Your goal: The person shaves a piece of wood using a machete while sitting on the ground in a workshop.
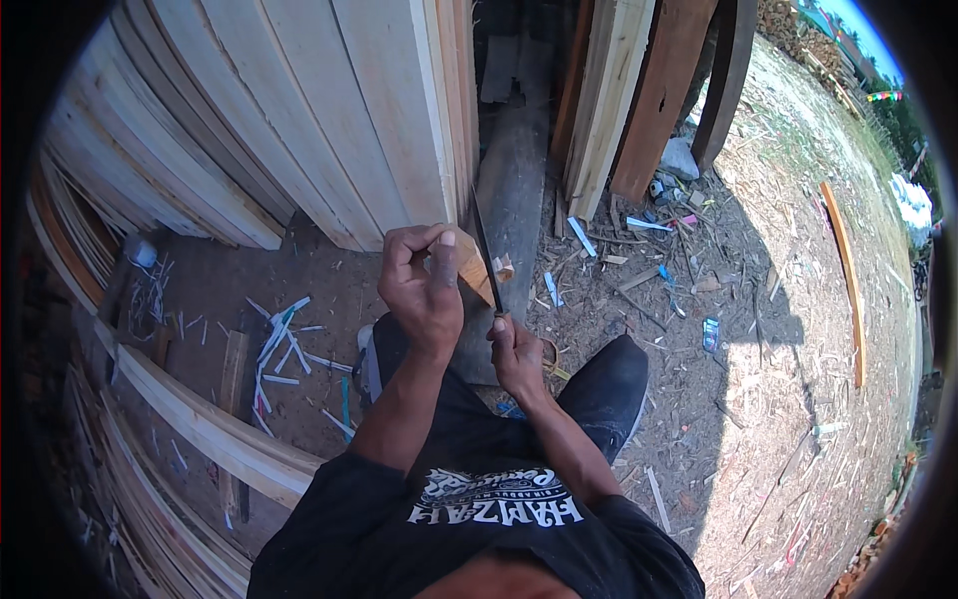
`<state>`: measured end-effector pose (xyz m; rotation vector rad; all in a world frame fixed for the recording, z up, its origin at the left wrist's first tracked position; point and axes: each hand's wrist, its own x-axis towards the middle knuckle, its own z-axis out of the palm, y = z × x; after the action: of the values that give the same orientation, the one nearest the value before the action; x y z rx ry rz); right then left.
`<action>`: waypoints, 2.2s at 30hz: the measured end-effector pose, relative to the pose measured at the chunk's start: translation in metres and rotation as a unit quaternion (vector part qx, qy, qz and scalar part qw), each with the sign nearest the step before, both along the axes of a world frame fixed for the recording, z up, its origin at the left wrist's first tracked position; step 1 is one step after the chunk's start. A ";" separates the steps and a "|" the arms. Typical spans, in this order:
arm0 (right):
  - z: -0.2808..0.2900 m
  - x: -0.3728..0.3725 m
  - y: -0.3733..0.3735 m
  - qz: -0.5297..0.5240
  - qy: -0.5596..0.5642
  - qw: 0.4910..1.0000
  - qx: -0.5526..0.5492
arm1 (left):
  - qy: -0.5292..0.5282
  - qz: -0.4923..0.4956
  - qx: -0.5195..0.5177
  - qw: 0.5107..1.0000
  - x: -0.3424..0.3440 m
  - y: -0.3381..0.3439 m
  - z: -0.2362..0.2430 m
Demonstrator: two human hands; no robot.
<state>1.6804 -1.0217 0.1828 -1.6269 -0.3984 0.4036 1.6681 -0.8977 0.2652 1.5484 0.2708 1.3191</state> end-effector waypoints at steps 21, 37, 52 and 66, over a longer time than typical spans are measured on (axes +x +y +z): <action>0.099 0.004 -0.025 0.021 -0.210 0.828 0.520 | 0.022 0.040 -0.021 0.999 -0.008 0.005 0.000; -0.030 0.009 0.004 0.035 0.011 0.998 -0.046 | -0.003 0.027 0.013 1.000 -0.004 -0.002 0.001; 0.024 -0.001 -0.020 0.041 0.336 0.940 0.043 | 0.006 0.011 0.004 1.000 0.001 -0.002 -0.002; 0.020 0.017 -0.009 0.076 0.290 0.943 0.145 | -0.023 0.035 -0.006 0.999 0.010 0.004 0.006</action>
<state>1.6974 -1.0308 0.2024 -1.1266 -0.1240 0.8724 1.6777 -0.8934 0.2715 1.5092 0.3067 1.4040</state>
